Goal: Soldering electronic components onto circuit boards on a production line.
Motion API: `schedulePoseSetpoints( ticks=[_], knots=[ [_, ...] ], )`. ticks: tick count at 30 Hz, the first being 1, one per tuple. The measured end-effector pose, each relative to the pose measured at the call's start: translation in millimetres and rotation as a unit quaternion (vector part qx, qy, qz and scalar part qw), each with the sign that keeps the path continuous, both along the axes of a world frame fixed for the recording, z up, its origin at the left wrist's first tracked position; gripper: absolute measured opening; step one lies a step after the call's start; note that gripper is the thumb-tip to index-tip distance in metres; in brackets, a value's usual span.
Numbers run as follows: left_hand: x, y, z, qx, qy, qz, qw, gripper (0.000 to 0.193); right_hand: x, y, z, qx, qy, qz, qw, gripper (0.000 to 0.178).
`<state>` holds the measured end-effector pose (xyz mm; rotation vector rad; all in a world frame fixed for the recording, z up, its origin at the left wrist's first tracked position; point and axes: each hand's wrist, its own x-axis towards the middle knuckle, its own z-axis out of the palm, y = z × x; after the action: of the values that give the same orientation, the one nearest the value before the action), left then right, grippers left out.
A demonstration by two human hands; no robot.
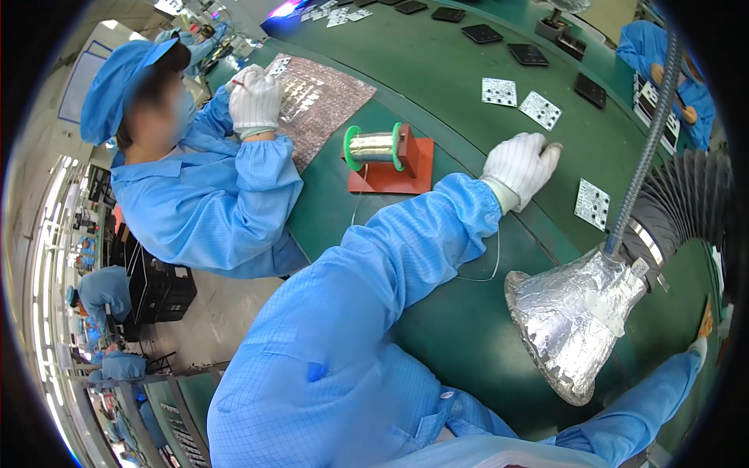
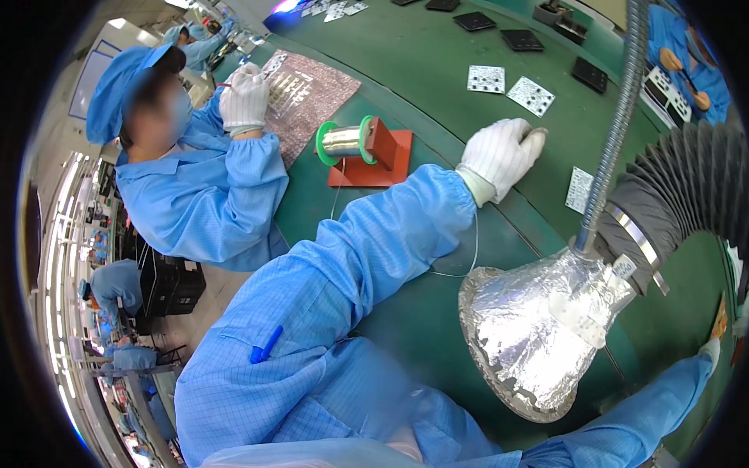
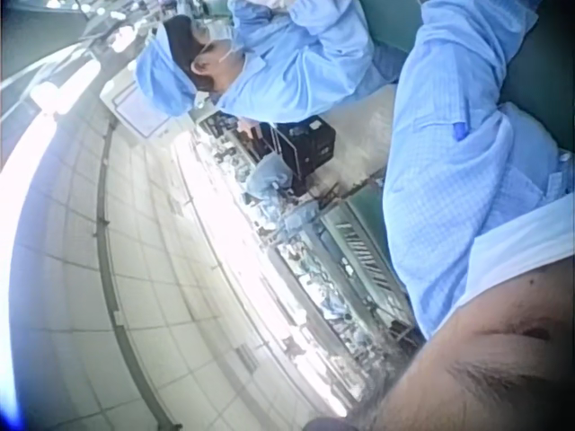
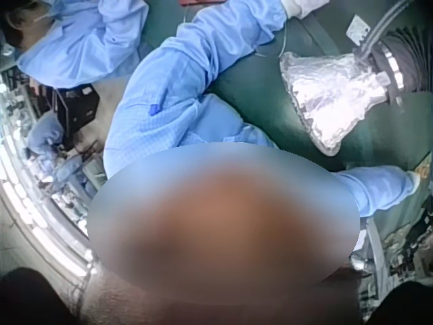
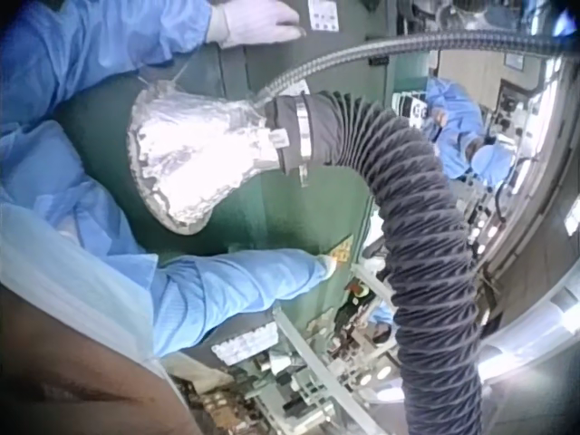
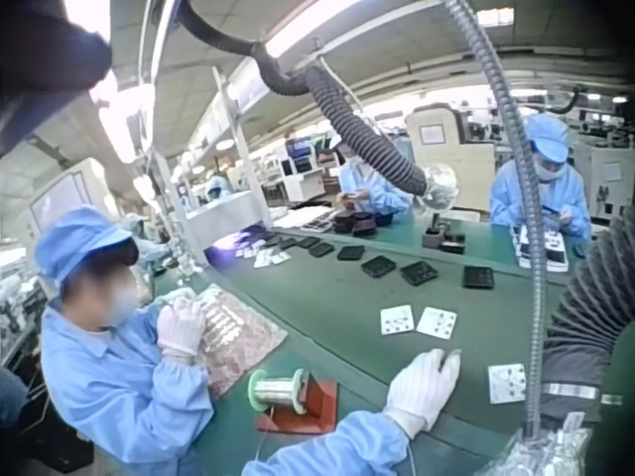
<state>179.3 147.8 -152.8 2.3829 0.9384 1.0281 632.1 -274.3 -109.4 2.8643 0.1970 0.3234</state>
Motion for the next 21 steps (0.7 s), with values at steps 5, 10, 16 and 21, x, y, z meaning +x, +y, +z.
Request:
schedulePoseSetpoints(
  ticks=[5, 10, 16, 21],
  knots=[
    [-0.4, 2.1, -7.5, 0.031, 0.024, -0.028, 0.999, 0.029, 8.0, -6.1, 4.9, -0.007, 0.003, 0.005, 1.000, 0.028],
    [5.9, 8.7, -23.9, 0.142, 0.065, -0.030, 0.987, 0.020, 13.6, -22.5, 22.2, -0.013, 0.000, 0.011, 1.000, 0.027],
    [7.1, 6.6, -20.5, 0.048, 0.034, -0.013, 0.998, 0.022, 0.4, -53.5, 70.9, -0.017, 0.000, 0.060, 0.998, 0.026],
    [-4.9, -2.7, -14.8, 0.027, -0.030, -0.048, 0.998, 0.023, -107.6, -92.7, 133.5, 0.050, 0.014, 0.174, 0.983, 0.025]
  ],
)
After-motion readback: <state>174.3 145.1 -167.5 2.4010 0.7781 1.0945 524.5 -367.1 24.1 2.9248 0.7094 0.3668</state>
